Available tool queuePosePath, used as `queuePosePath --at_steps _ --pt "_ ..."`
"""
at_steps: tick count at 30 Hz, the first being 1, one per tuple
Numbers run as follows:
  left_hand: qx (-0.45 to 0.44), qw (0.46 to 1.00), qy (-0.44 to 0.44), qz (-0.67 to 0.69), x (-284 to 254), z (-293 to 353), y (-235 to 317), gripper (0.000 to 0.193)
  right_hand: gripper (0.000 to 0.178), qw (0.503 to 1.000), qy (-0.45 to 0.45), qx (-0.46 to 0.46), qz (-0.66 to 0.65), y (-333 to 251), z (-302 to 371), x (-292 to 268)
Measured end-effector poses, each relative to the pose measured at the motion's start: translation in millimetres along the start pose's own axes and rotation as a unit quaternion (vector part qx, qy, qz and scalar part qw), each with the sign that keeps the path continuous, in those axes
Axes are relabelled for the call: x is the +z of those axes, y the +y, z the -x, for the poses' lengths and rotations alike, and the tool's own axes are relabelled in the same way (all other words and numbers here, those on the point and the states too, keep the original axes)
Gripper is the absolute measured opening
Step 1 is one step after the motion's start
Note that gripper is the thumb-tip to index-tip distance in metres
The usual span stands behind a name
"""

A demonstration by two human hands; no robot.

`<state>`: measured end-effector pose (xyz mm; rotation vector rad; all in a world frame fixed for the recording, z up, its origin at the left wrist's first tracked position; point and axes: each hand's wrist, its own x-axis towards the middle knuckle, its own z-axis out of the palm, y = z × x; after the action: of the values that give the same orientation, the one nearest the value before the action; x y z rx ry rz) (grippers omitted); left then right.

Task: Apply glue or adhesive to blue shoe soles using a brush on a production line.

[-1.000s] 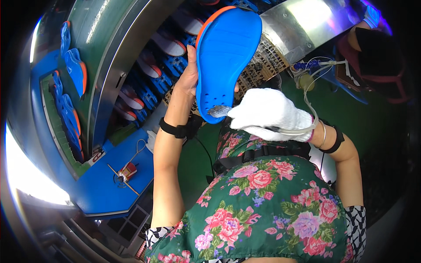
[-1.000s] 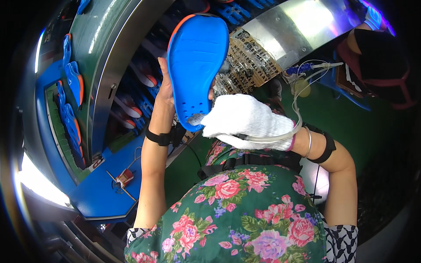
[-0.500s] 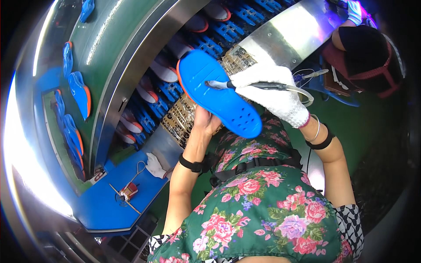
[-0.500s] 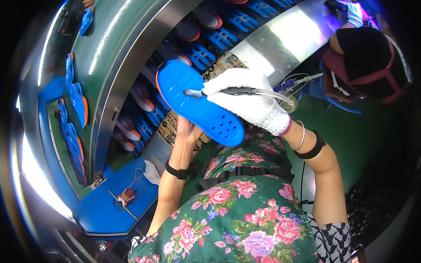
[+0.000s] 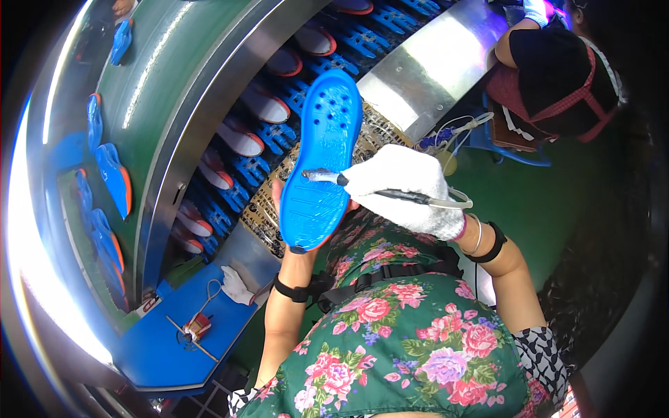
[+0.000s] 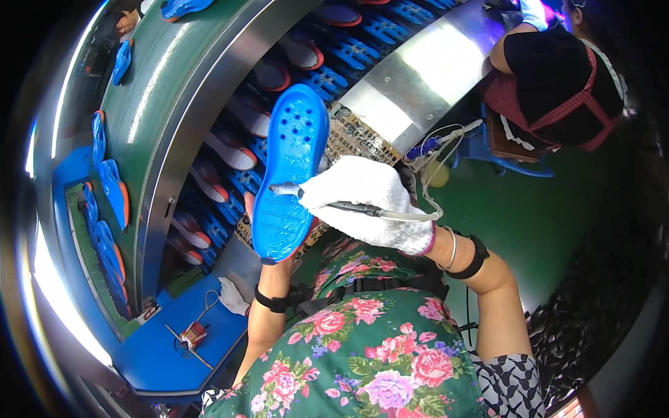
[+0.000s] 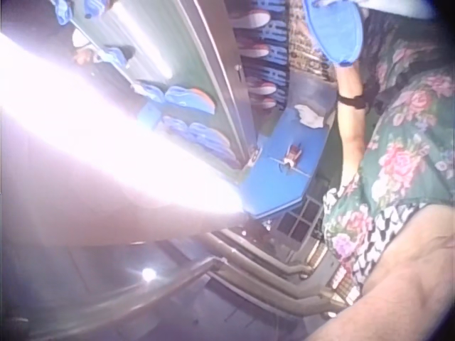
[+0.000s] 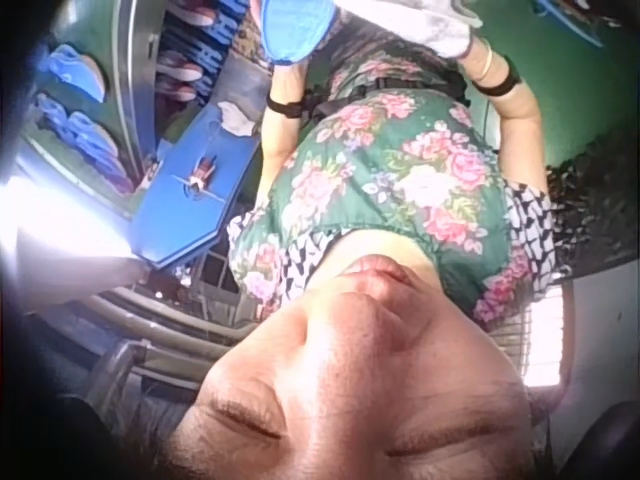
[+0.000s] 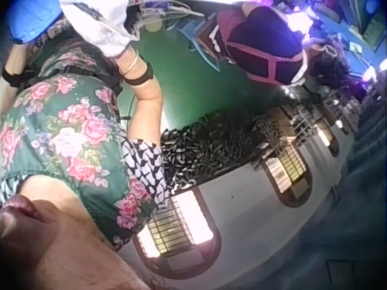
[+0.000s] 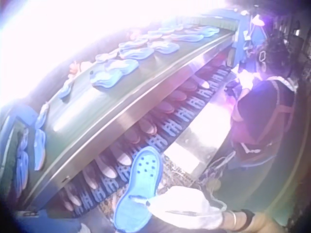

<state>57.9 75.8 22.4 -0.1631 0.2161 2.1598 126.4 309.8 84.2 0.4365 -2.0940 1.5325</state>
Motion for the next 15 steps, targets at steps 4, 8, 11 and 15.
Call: queuePosePath --at_steps 4,8,11,15 --pt "0.055 0.998 -0.013 0.043 -30 -2 -9 0.099 0.018 0.998 0.043 -0.009 0.051 -9 -8 6" --pt "0.064 0.995 0.062 -0.052 10 -26 -29 0.112 0.021 0.992 0.039 -0.056 0.109 -10 -12 2" --pt "0.055 0.998 -0.016 0.017 5 -27 -32 0.108 0.025 0.993 -0.002 -0.062 0.104 -18 -23 -1" --pt "0.104 0.971 0.146 -0.156 4 -17 -32 0.097 0.027 0.997 0.009 -0.037 0.063 -15 -32 10"
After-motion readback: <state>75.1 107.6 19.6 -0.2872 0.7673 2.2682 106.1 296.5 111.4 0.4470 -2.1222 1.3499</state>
